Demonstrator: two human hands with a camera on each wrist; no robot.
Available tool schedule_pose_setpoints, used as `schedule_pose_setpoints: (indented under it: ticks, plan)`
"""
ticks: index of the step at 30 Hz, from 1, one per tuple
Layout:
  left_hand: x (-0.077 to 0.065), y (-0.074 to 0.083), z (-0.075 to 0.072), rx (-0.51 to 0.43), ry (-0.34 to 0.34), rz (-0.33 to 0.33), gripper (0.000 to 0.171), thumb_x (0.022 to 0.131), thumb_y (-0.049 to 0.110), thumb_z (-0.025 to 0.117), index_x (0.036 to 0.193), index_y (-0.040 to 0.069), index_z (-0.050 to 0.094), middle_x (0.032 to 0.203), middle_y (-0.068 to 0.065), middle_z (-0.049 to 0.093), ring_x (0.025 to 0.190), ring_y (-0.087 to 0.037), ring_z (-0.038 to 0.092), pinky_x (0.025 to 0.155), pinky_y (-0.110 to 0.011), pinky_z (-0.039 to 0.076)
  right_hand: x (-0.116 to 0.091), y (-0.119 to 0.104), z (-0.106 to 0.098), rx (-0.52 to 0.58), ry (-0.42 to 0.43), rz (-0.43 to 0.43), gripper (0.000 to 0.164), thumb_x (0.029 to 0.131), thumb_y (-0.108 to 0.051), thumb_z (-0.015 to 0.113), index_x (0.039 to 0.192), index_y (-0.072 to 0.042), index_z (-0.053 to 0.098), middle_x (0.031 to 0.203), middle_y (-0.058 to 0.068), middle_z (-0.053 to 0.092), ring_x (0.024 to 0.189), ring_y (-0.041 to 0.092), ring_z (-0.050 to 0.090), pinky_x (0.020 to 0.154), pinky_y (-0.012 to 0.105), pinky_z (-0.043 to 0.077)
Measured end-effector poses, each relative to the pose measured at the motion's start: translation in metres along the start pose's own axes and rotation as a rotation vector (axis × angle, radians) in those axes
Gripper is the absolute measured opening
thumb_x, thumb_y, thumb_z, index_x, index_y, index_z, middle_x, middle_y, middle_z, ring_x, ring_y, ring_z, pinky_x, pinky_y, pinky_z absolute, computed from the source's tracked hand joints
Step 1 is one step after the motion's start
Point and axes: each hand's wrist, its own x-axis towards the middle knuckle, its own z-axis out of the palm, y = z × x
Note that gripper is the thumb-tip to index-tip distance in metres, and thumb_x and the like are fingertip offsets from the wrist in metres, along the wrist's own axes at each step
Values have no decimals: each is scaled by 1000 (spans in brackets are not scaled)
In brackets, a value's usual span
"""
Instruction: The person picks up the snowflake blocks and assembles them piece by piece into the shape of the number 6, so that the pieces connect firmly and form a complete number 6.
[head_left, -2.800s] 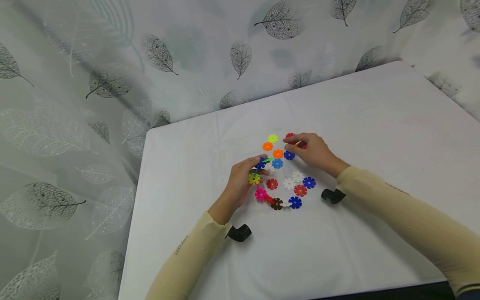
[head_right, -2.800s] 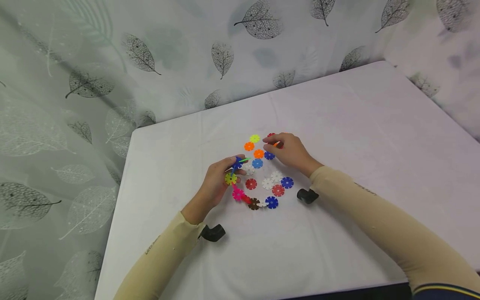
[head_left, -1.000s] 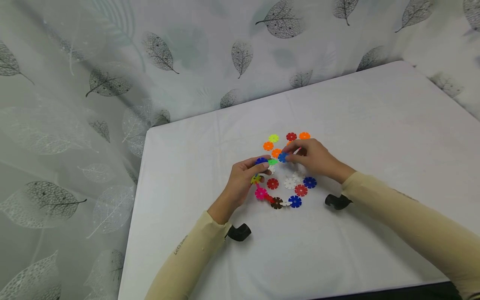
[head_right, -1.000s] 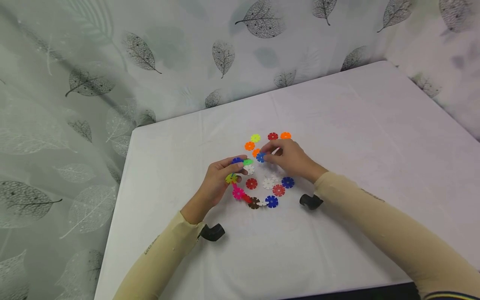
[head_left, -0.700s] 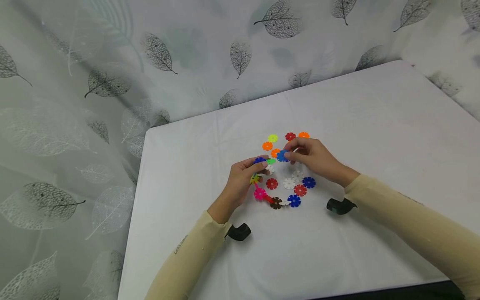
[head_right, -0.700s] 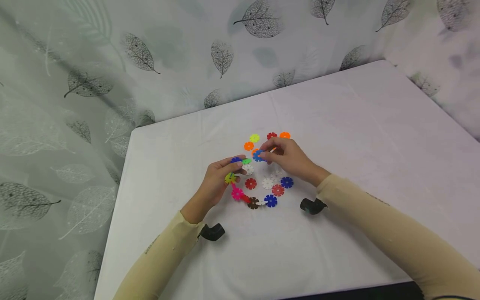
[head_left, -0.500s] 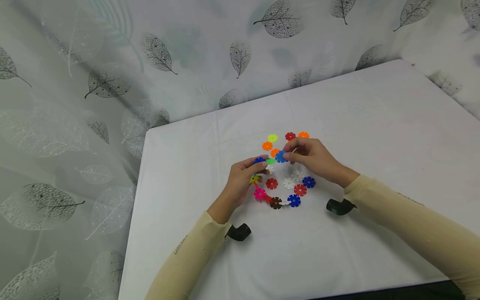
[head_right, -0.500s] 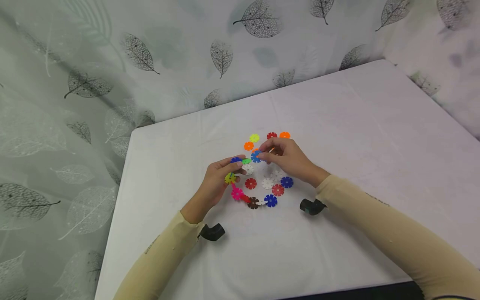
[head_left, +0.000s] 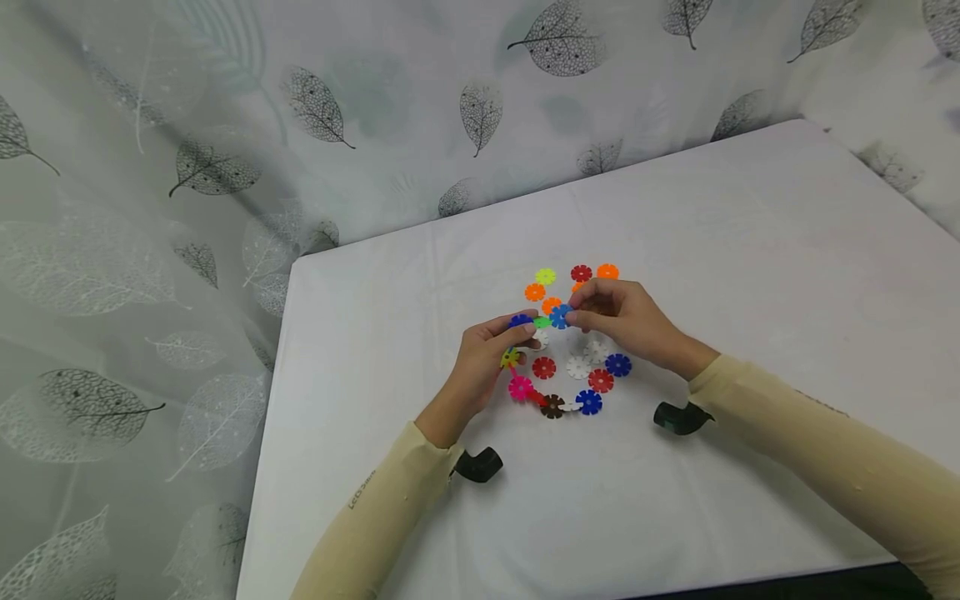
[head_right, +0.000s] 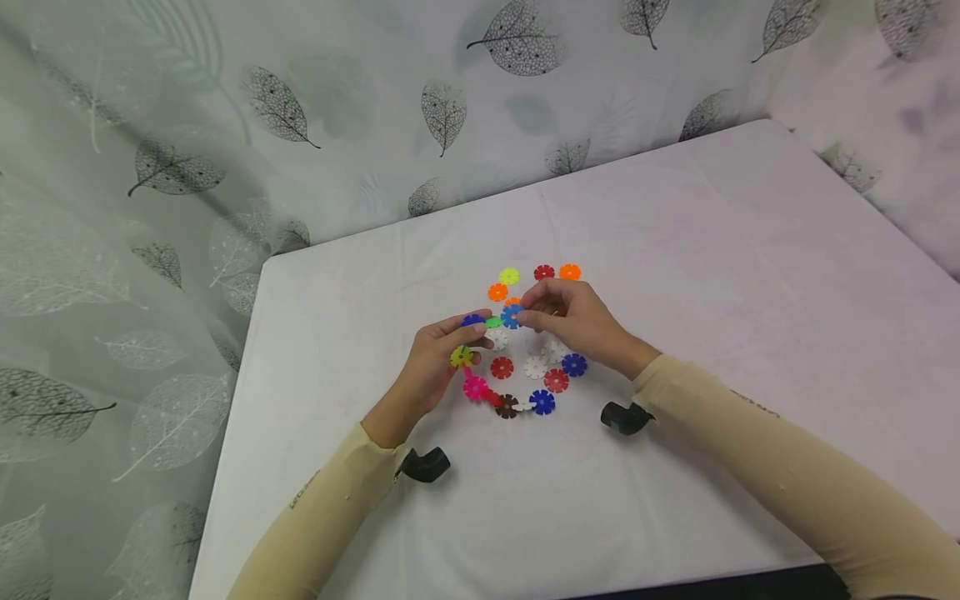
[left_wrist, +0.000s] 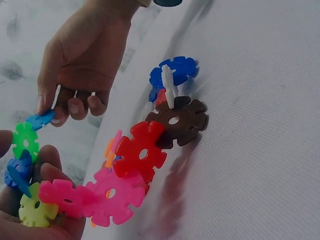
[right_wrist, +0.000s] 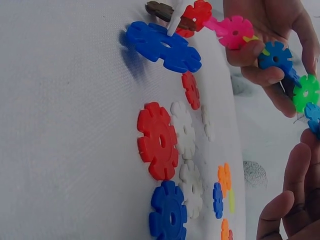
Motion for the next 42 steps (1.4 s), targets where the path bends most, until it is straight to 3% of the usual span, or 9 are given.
schedule_pose_setpoints:
  ticks: [10,18,23,31,36,42]
  plan:
    - [0,-1,0,-4,-9,21,37,99,23,67,131,3,67,126,-25,64,99,-21,67,77,-27,53,-3,-2,4,-116,62,-46,21,94,-22,75,106,-6,68,93,5,71,87,26,64,76,35,54]
    - [-1,-1,2,11,-20,72,34,100,20,66,129,4,69,123,-28,64,96,-21,68,75,-26,53,-7,-3,6,-192,155,-160,12,91,-21,79,94,-10,73,91,-2,74,82,18,60,69,36,47]
    - [0,-2,2,12,-28,91,32,101,18,65,128,3,69,119,-32,63,96,-28,67,74,-25,53,-6,-2,8,-197,182,-204,9,90,-18,79,89,-11,74,93,-1,76,81,16,61,68,34,45]
    - [1,-3,2,20,-33,89,32,101,19,64,128,3,69,118,-32,64,96,-27,67,76,-27,53,-6,-2,9,-180,168,-194,9,90,-20,79,91,-11,76,91,-2,76,78,17,60,64,32,45]
    - [2,-3,0,47,-41,102,34,102,20,63,130,4,68,126,-26,63,96,-23,69,77,-31,53,-8,-3,7,-164,133,-173,14,92,-20,77,102,-10,78,90,-2,76,78,20,63,65,30,49]
    - [1,-1,-2,103,-16,120,34,100,23,66,130,7,69,123,-24,65,93,-22,68,75,-30,53,-10,-2,5,-144,71,-144,18,97,-19,71,110,-9,77,91,3,76,78,29,66,67,28,53]
